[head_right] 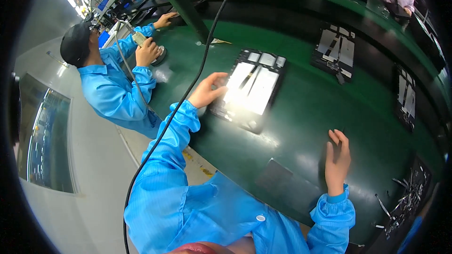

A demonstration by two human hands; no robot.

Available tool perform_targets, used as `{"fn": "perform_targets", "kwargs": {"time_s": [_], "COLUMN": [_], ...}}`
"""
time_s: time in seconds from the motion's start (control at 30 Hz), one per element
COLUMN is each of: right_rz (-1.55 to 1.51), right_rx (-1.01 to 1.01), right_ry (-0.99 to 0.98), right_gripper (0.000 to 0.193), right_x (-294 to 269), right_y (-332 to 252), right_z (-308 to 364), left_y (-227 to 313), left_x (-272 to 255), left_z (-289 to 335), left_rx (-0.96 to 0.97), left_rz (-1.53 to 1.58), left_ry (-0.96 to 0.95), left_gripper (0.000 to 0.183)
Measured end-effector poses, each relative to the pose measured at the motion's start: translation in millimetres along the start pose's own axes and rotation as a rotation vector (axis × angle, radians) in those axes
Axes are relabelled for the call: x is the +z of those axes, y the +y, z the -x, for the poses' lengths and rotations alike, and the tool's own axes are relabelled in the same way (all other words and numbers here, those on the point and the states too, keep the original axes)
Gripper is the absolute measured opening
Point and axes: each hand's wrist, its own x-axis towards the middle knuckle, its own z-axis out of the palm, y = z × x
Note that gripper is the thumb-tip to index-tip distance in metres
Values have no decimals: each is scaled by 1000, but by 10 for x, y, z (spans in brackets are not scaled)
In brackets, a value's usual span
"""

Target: The person assembles tablet screens by connecting internal components and flex cables to a chassis, using tweezers and a pry tool.

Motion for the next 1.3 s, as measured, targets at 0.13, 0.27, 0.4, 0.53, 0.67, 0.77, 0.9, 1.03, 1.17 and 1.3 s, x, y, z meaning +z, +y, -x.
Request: {"fn": "perform_targets", "kwargs": {"time_s": [0.13, 0.27, 0.4, 0.53, 0.67, 0.77, 0.9, 1.03, 1.17, 1.3], "right_rz": [32, -109, -255, -407, -486, -232, -212, -204, -192, -184], "right_rx": [-6, 29, -1, 75, 156, 62, 97, 120, 135, 133], "right_ry": [45, 107, 192, 198, 172, -43, -61, 7, 19, -23], "right_gripper": [42, 50, 48, 53, 66, 107, 104, 97, 95, 91], "right_x": [16, 38, -62, -284, -443, -555, -543, -613, -772, -915], "right_y": [-1, 95, 429, 468, 279, 75, -27, 145, 328, 404], "right_z": [59, 87, 95, 106, 294, 633, 735, 710, 770, 743], "left_y": [284, 695, 1146, 1304, 1253, 1308, 1277, 1415, 1462, 1463], "left_x": [557, 1201, 1696, 1759, 1517, 1356, 1544, 1597, 1757, 1869], "left_z": [-49, -138, -128, -20, 133, 283, 332, 382, 540, 559], "left_rx": [140, 207, 324, 341, 315, 439, 532, 527, 537, 536], "left_rz": [153, 167, 160, 131, 140, -50, -133, -166, -186, -162], "left_ry": [-108, -169, -188, -282, -359, -654, -563, -534, -479, -463], "left_gripper": [53, 53, 51, 67, 85, 107, 106, 102, 94, 92]}}
